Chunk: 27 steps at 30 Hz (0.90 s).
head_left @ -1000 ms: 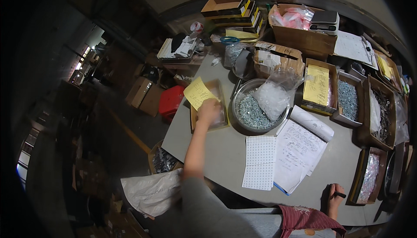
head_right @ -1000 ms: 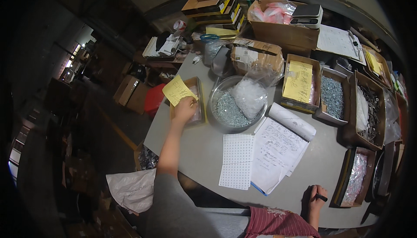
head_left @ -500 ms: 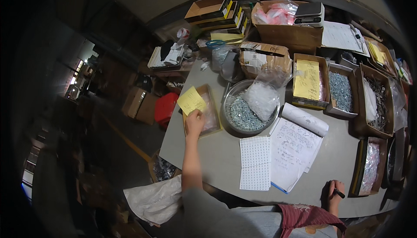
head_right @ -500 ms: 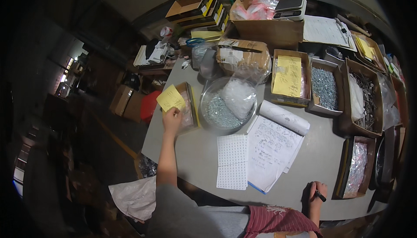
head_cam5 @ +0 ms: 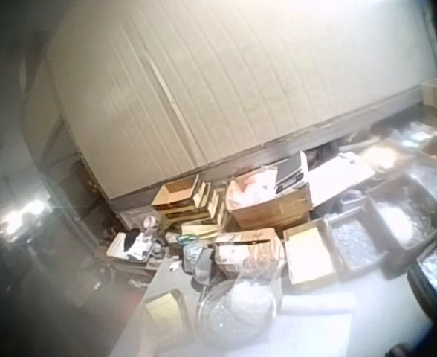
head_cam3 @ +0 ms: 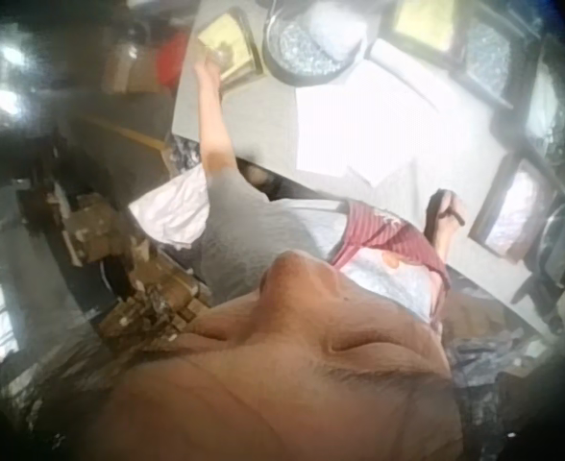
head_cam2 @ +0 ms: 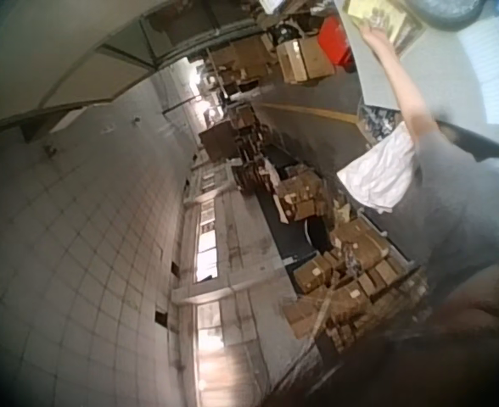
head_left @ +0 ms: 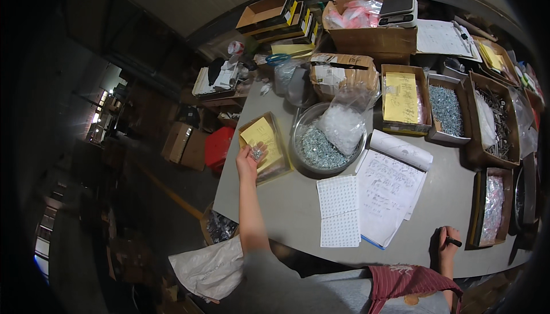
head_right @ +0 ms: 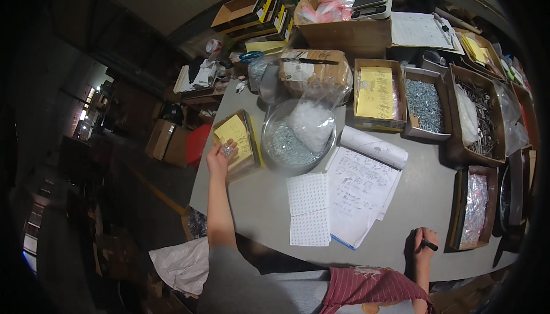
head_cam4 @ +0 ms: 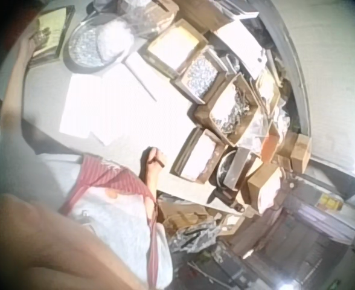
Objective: The person organizes small metal parts and hardware on a cluttered workbench. They move boxes and plastic bags, write on a yellow sticky note with a black marker, and handle small metal pieces by hand.
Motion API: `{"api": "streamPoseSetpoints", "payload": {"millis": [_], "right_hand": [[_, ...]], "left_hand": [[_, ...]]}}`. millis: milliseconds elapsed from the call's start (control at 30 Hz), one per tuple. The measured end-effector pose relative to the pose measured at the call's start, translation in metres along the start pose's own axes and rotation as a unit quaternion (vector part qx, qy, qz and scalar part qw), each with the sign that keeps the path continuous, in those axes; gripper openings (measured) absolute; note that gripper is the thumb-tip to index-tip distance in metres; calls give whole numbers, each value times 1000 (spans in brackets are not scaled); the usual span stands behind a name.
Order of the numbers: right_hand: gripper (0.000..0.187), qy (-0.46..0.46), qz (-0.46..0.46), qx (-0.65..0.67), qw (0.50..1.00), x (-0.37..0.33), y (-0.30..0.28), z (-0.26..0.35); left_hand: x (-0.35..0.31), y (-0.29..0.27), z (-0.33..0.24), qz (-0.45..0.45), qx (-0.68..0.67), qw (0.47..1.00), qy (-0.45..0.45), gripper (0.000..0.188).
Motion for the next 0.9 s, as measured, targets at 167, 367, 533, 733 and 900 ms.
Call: {"api": "streamPoseSetpoints", "payload": {"millis": [167, 367, 533, 733, 900], "right_hand": [[18, -15, -1, 31, 999, 6, 4, 1], [16, -23, -43, 35, 998, -5, 5, -3], [14, -26, -39, 20, 999, -1, 7, -4], [14, -65, 6, 38, 997, 7, 2, 4], [14, -68, -29, 37, 997, -9, -5, 0]], "left_hand": [[45, -38, 12, -146, 166, 975, 13, 15], [31, -30, 10, -108, 559, 782, 252, 21], [-7, 12, 14, 19, 645, 721, 252, 25], [24, 23, 47, 28, 732, 663, 151, 34], [40, 34, 43, -17, 682, 712, 169, 24]]}}
Point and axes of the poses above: each hand's wrist, its own x-axis towards the middle knuckle, its own y-axis out of the palm, z = x × y, the point moved 4 cm from there along x, towards the middle knuckle, and after that the axes turned 7 degrees about y, right-handed, at the moved point
